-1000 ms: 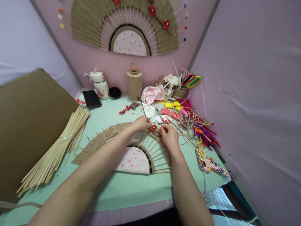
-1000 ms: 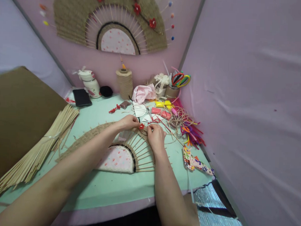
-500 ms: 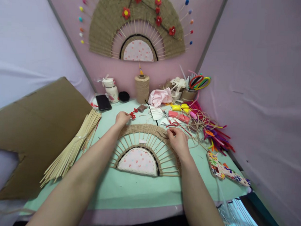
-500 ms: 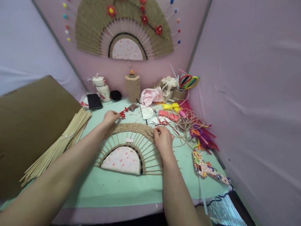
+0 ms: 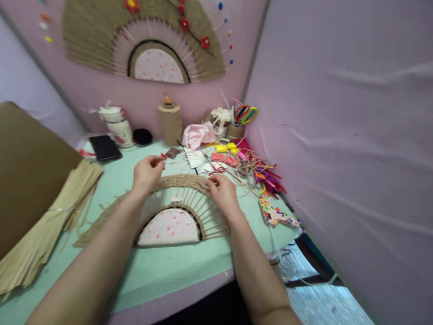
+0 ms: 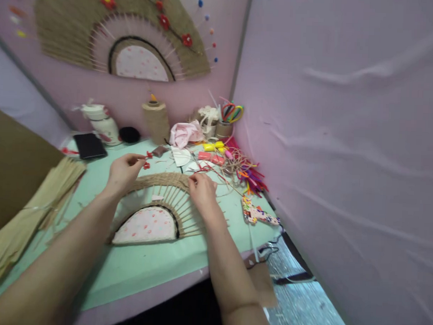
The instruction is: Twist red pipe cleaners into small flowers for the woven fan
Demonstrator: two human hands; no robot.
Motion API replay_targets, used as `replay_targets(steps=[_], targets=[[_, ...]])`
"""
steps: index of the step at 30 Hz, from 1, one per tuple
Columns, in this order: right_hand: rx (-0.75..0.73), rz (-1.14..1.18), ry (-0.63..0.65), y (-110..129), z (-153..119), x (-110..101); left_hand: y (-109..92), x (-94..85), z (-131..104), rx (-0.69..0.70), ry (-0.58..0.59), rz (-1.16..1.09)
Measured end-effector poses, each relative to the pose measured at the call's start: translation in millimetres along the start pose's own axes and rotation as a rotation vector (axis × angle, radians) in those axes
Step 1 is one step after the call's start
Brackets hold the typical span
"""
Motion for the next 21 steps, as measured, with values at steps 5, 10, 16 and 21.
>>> replay_targets(steps=[5, 10, 16, 21], targets=[[-0.052, -0.088, -0.025, 4, -32, -48, -32, 14.3, -44, 0.140, 0.090, -0.031], [0.286, -0.433, -0.198, -57, -42, -127, -50, 21.7, -64, 0.207, 0.227, -0.060], [0.466, -0.802, -0.141, -107, -29, -158, -86, 41.2, -80, 0.285, 0.350, -0.096], [0.399, -0.928, 0.035, -108, -12, -136, -117, 67.5, -87, 0.420, 0.449, -0.094]])
Point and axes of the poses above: each hand's wrist, its own z-axis towards the middle knuckle, its own x-axis out of the palm, y = z × x, the point moved 1 cm from there along z, towards the middle knuckle, and after that the axes turned 3 degrees about y, right-handed, at the moved point
